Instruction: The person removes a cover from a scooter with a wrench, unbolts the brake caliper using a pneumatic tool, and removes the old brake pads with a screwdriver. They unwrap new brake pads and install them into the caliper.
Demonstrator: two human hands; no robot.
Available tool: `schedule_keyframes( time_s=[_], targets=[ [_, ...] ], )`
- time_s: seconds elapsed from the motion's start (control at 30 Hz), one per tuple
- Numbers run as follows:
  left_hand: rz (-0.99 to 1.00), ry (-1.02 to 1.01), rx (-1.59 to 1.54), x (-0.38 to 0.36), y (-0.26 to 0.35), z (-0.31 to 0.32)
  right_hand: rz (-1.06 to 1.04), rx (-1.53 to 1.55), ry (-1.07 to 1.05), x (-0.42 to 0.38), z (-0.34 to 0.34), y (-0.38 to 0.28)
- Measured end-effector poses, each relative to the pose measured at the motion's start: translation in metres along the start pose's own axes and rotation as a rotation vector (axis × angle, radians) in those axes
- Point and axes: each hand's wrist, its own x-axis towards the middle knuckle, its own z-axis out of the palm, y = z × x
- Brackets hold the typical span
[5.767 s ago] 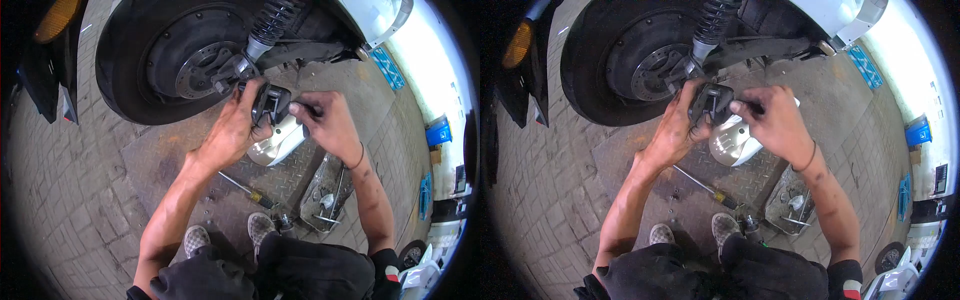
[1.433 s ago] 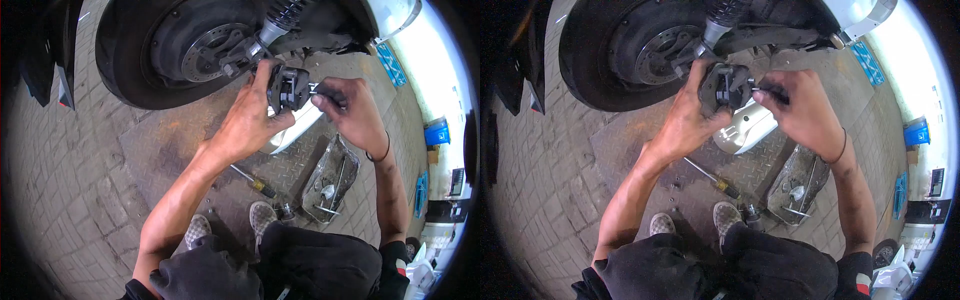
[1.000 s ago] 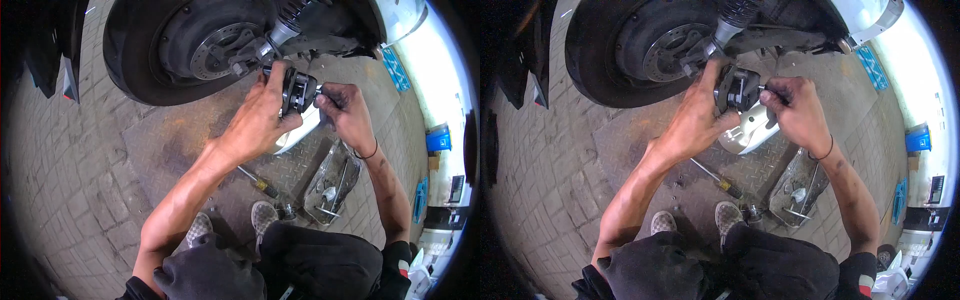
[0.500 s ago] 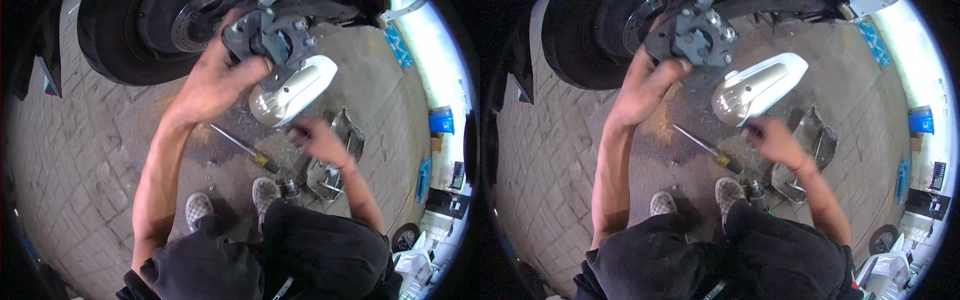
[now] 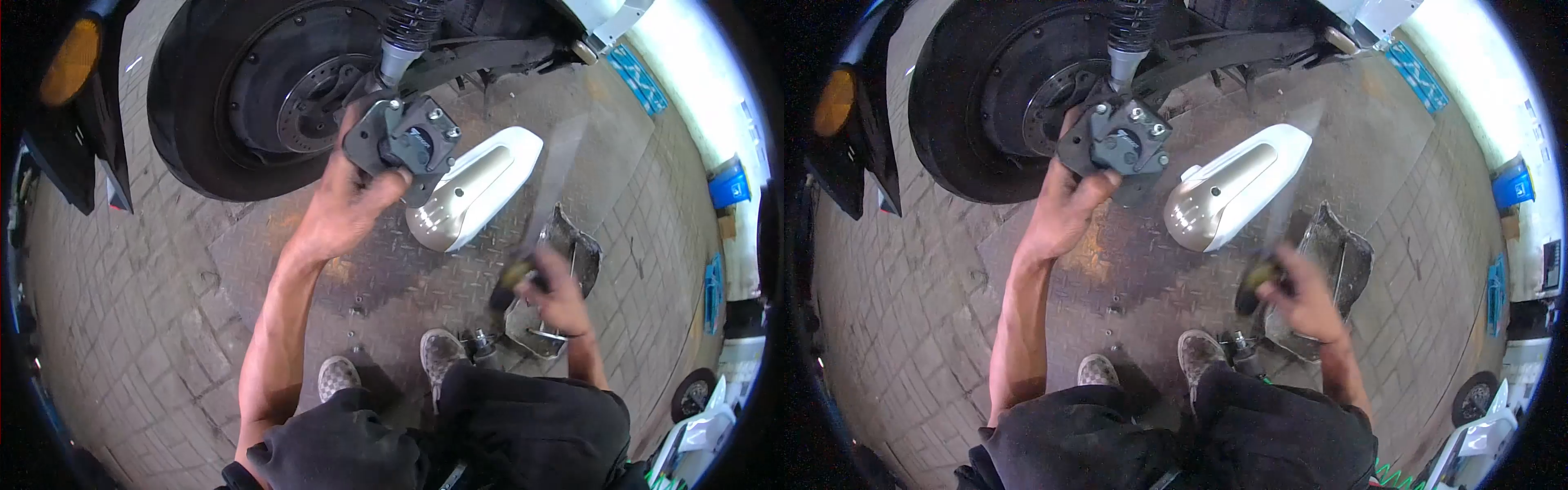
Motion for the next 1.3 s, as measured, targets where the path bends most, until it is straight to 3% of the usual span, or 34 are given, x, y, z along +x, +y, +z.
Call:
schedule_keyframes(
  time_s=[0.03,0.07,0.13,0.2,0.27,0.3,0.37,0.43,0.5,0.57,0.63,0.7,0.77,0.87,0.9,0.97,1.0,1.03,1.1,1.13,1.23,1.3],
  targets=[
    [0.028,-0.009,0.032,0.001,-0.001,0.003,-0.163,0.296,0.231,-0.002,-0.016,-0.012],
    [0.056,-0.026,0.067,0.002,-0.002,0.006,-0.253,0.283,0.422,0.004,-0.038,-0.045],
    [0.070,-0.027,0.076,0.004,-0.005,0.009,-0.684,0.521,0.716,0.031,-0.064,-0.096],
    [0.083,-0.019,0.087,0.005,-0.004,0.010,-0.887,0.619,0.819,0.041,-0.084,-0.147],
    [0.035,-0.010,0.131,0.003,-0.001,0.009,-1.103,0.482,0.741,0.056,-0.086,-0.163],
    [0.043,-0.006,0.134,0.003,0.001,0.010,-0.901,-0.206,1.093,0.071,-0.074,-0.125],
    [0.031,0.026,0.057,0.003,0.003,0.015,-0.603,-0.902,1.371,0.086,-0.057,-0.095],
    [0.067,0.023,0.096,0.003,-0.003,0.015,-0.811,-0.302,1.206,0.095,-0.031,-0.128],
    [0.122,-0.010,0.240,0.001,-0.004,0.007,-0.856,-0.028,1.031,0.079,-0.049,-0.160],
    [0.065,0.014,0.159,0.002,0.003,0.008,-0.922,0.094,0.976,0.068,-0.059,-0.175],
    [0.029,0.032,0.069,0.007,0.004,0.012,-0.719,-0.500,1.100,0.074,-0.036,-0.158],
    [0.033,0.037,0.107,0.005,-0.003,0.013,-0.586,-0.905,1.165,0.086,-0.018,-0.148],
    [0.046,0.039,0.146,0.004,-0.003,0.011,-0.779,-0.526,1.022,0.085,-0.042,-0.132],
    [0.044,0.028,0.125,-0.001,-0.005,0.013,-1.121,0.525,0.737,0.086,-0.042,-0.172],
    [0.063,0.019,0.071,0.002,-0.004,0.014,-0.946,-0.250,1.017,0.084,-0.033,-0.160],
    [0.100,0.007,0.103,0.002,-0.008,0.018,-0.809,-0.130,0.864,0.112,0.004,-0.135],
    [0.117,0.005,0.134,-0.001,-0.011,0.019,-0.773,0.047,0.566,0.105,-0.004,-0.161],
    [0.139,0.019,0.166,0.001,-0.013,0.018,-0.793,0.042,0.768,0.103,-0.007,-0.156],
    [0.108,-0.003,0.176,-0.002,-0.008,0.014,-0.776,0.051,0.952,0.095,-0.005,-0.156],
    [0.112,-0.023,0.185,0.003,-0.005,0.012,-0.950,0.331,0.892,0.095,-0.012,-0.169],
    [0.192,0.035,0.255,0.002,0.000,0.021,-0.822,-0.392,0.878,0.099,-0.010,-0.150],
    [0.212,0.023,0.258,0.001,-0.009,0.020,-0.774,-0.094,0.687,0.101,-0.002,-0.161]
  ],
)
